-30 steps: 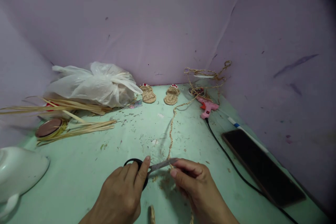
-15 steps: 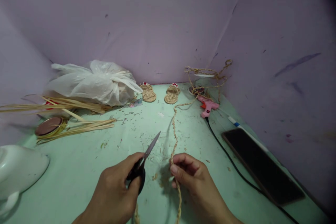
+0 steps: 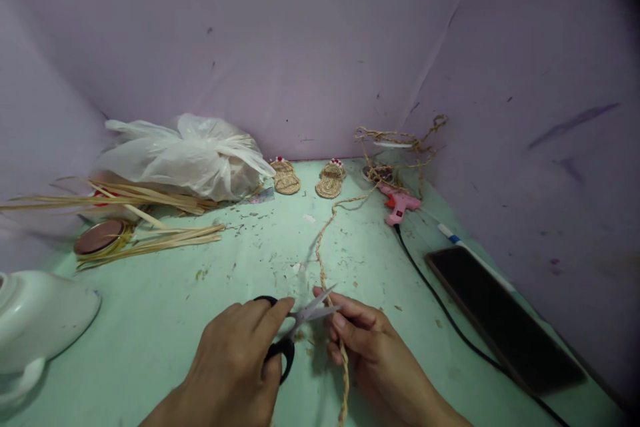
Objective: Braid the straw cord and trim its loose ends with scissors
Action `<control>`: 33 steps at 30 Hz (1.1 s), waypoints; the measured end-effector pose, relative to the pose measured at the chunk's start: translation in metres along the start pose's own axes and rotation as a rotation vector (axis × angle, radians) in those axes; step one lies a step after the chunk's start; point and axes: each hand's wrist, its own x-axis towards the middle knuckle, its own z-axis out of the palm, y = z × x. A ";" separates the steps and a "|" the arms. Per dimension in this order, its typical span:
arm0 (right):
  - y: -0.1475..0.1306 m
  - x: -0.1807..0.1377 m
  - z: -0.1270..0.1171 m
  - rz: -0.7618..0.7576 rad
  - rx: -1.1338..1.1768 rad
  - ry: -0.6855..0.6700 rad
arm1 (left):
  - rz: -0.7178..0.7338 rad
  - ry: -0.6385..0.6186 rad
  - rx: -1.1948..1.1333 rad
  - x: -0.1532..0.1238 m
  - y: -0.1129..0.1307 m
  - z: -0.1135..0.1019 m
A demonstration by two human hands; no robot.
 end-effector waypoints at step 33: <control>0.006 0.000 0.001 0.030 0.070 -0.143 | -0.030 -0.319 -0.048 -0.004 -0.005 0.006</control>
